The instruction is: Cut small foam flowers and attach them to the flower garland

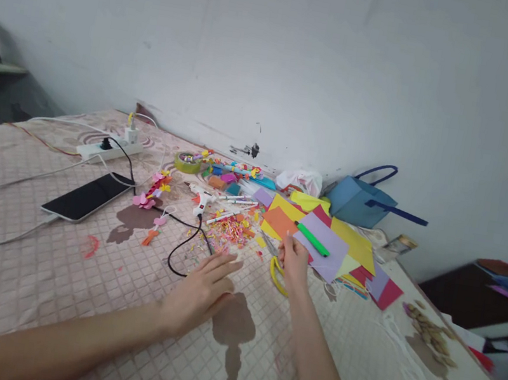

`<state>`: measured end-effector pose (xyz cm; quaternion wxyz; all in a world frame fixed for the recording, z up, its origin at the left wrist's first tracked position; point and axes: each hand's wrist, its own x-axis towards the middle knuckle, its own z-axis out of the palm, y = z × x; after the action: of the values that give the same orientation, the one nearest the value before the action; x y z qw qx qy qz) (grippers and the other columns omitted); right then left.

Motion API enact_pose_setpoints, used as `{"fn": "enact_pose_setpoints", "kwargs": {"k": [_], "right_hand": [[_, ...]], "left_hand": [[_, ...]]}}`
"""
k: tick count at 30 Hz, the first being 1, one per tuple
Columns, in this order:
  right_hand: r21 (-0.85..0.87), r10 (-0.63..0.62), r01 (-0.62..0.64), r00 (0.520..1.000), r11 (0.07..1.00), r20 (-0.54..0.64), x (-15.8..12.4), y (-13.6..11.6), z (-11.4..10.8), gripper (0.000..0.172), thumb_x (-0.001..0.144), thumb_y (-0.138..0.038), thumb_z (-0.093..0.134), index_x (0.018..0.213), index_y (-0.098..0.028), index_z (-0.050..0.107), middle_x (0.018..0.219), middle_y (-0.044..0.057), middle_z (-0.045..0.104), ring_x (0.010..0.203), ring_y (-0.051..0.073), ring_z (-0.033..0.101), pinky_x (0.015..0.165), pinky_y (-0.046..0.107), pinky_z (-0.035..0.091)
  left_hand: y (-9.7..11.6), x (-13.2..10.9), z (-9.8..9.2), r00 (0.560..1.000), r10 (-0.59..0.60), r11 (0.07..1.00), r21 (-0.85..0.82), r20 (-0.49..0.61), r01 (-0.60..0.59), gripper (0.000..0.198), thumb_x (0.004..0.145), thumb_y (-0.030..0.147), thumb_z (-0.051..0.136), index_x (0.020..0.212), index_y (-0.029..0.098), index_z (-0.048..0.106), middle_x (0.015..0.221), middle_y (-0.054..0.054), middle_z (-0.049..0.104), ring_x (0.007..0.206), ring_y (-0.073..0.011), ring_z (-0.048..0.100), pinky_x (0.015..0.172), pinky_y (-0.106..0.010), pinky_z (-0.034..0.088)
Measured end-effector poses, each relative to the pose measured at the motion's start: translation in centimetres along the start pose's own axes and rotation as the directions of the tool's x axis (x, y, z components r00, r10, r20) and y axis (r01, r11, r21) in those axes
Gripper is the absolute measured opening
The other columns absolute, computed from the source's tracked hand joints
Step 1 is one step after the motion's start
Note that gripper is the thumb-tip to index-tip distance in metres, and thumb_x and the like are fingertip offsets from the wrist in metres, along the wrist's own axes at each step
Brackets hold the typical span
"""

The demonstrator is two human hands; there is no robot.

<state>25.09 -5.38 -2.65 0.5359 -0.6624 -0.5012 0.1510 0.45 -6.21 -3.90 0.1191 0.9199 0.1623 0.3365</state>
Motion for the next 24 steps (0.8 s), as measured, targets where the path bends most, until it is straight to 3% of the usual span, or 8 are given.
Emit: {"fn": "enact_pose_setpoints", "kwargs": {"k": [2, 3, 6, 9, 16, 24], "right_hand": [[-0.143, -0.054, 0.052, 0.998, 0.988, -0.01, 2.6, 0.8, 0.2, 0.044, 0.088, -0.056, 0.04, 0.065, -0.02, 0.052, 0.049, -0.004, 0.044, 0.042, 0.011, 0.042, 0.04, 0.023, 0.035], [-0.218, -0.086, 0.087, 0.996, 0.972, 0.012, 4.1, 1.1, 0.5, 0.039, 0.087, -0.052, 0.048, 0.067, -0.018, 0.054, 0.054, -0.003, 0.05, 0.05, 0.013, 0.05, 0.047, 0.024, 0.042], [-0.411, -0.143, 0.204, 0.974, 0.889, 0.176, 8.5, 1.4, 2.2, 0.022, 0.09, -0.033, 0.055, 0.099, -0.014, 0.06, 0.096, 0.005, 0.063, 0.081, 0.016, 0.061, 0.072, 0.034, 0.052], [-0.534, -0.141, 0.314, 0.93, 0.785, 0.34, 11.9, 1.6, 4.3, 0.027, 0.091, -0.03, 0.054, 0.115, -0.017, 0.056, 0.117, 0.008, 0.058, 0.097, 0.02, 0.06, 0.082, 0.041, 0.051], [-0.69, -0.056, 0.452, 0.856, 0.565, 0.515, 14.8, 3.3, 7.4, 0.026, 0.092, -0.03, 0.053, 0.115, -0.019, 0.056, 0.119, 0.009, 0.057, 0.098, 0.02, 0.059, 0.083, 0.04, 0.051], [-0.735, -0.028, 0.511, 0.828, 0.446, 0.559, 16.7, 4.1, 5.7, 0.029, 0.091, -0.03, 0.054, 0.117, -0.017, 0.055, 0.118, 0.008, 0.057, 0.097, 0.021, 0.06, 0.081, 0.041, 0.051]], "left_hand": [[0.2, 0.0, -0.2, 1.0, 0.021, 0.998, -0.054, 0.001, -0.021, 0.017, 0.089, 0.023, 0.051, 0.077, 0.018, 0.062, 0.119, -0.006, 0.064, 0.121, -0.0256, 0.05, 0.102, -0.047, 0.04], [0.3, 0.0, -0.3, 1.0, 0.025, 0.997, -0.069, 0.0, -0.025, 0.018, 0.089, 0.025, 0.052, 0.074, 0.018, 0.061, 0.115, -0.006, 0.066, 0.118, -0.0256, 0.052, 0.102, -0.047, 0.04], [0.5, 0.0, -0.4, 1.0, 0.028, 0.996, -0.086, -0.011, -0.028, 0.012, 0.088, 0.024, 0.052, 0.084, 0.019, 0.062, 0.114, -0.005, 0.066, 0.118, -0.0252, 0.051, 0.102, -0.047, 0.039], [0.5, -0.1, -0.3, 0.999, 0.032, 0.995, -0.092, -0.02, -0.034, 0.012, 0.088, 0.018, 0.05, 0.091, 0.019, 0.062, 0.113, -0.005, 0.066, 0.118, -0.0241, 0.051, 0.102, -0.046, 0.039], [0.1, 0.1, -0.1, 0.999, 0.042, 0.994, -0.1, -0.017, -0.043, 0.013, 0.089, 0.015, 0.048, 0.093, 0.019, 0.059, 0.109, -0.003, 0.068, 0.115, -0.0224, 0.053, 0.101, -0.043, 0.041], [0.0, 0.3, -0.1, 0.999, 0.033, 0.995, -0.095, -0.018, -0.035, 0.013, 0.09, 0.014, 0.047, 0.092, 0.018, 0.059, 0.103, -0.003, 0.069, 0.113, -0.0215, 0.054, 0.102, -0.042, 0.039]]}}
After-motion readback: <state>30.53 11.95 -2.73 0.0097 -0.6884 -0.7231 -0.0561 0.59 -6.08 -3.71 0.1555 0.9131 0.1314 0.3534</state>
